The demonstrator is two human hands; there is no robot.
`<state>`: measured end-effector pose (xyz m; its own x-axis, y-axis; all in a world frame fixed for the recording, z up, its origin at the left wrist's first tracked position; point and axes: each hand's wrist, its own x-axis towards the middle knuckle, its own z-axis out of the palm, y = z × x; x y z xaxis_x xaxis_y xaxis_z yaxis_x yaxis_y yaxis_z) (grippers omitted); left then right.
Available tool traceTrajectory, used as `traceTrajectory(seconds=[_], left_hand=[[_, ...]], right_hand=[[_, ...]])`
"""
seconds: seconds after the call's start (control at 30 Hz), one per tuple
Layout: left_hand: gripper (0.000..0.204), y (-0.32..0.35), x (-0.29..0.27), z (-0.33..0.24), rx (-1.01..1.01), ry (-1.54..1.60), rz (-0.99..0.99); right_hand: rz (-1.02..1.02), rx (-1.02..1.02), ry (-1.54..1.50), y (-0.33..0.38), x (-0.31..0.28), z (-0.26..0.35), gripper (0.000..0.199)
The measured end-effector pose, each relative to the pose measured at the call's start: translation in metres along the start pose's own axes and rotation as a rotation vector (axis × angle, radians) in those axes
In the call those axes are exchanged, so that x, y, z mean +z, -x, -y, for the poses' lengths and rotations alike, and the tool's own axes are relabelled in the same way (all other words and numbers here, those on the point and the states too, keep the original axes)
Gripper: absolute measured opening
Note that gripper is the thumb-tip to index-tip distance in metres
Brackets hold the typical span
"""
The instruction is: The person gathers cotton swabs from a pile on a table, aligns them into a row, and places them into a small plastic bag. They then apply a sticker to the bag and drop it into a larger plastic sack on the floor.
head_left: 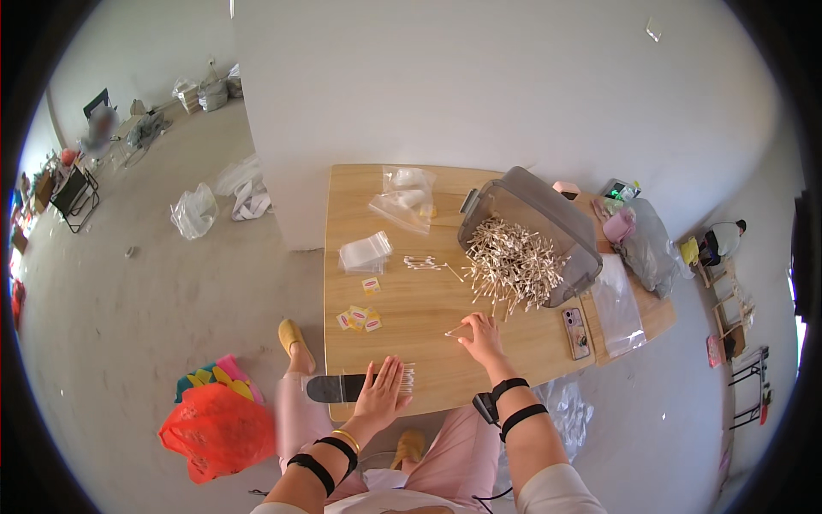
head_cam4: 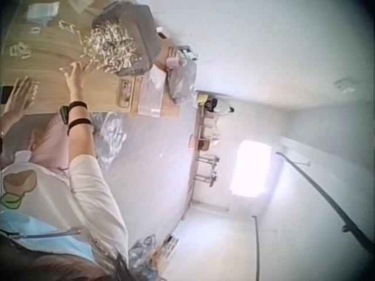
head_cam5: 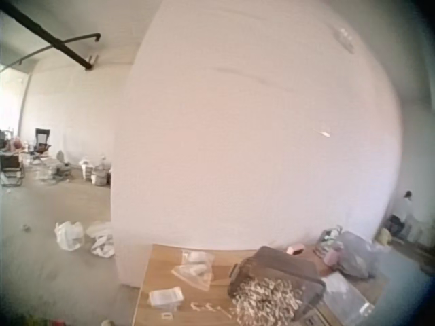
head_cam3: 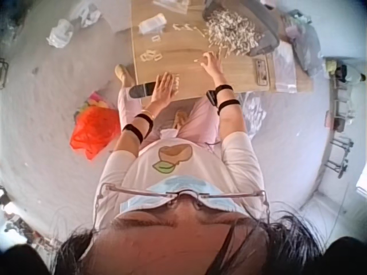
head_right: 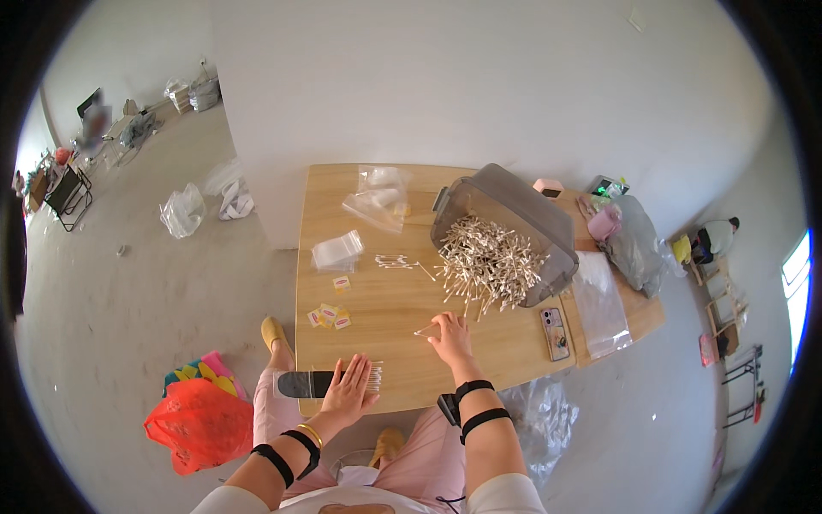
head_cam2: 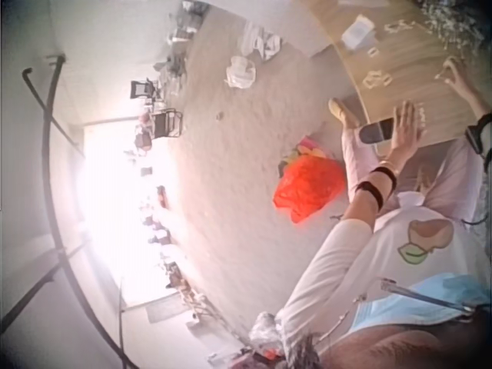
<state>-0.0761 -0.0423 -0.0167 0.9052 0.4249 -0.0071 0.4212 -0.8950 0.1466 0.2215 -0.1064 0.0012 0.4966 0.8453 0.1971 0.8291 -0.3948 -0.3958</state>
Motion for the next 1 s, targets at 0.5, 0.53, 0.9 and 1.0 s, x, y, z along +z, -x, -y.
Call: traceTrajectory(seconds=[0.5, 0.53, 0.9, 1.0], left_hand=[[0.08, 0.001, -0.001, -0.002, -0.004, -0.037, -0.053], [0.08, 0.0, -0.001, -0.002, -0.004, -0.035, -0.052], [0.08, 0.002, -0.012, -0.002, -0.029, 0.076, -0.035], [0.082, 0.0, -0.011, 0.003, -0.034, 0.013, -0.093]], right_hand=[[0.103, -0.164, -0.415, 0.033, 0.06, 0.105, 0.014], [0.104, -0.163, -0.414, 0.036, 0.058, 0.098, 0.014], [-0.196, 0.099, -0.546, 0.07, 0.047, 0.099, 0.019], [-0.218, 0.093, -0.551, 0.077, 0.048, 0.109, 0.019]])
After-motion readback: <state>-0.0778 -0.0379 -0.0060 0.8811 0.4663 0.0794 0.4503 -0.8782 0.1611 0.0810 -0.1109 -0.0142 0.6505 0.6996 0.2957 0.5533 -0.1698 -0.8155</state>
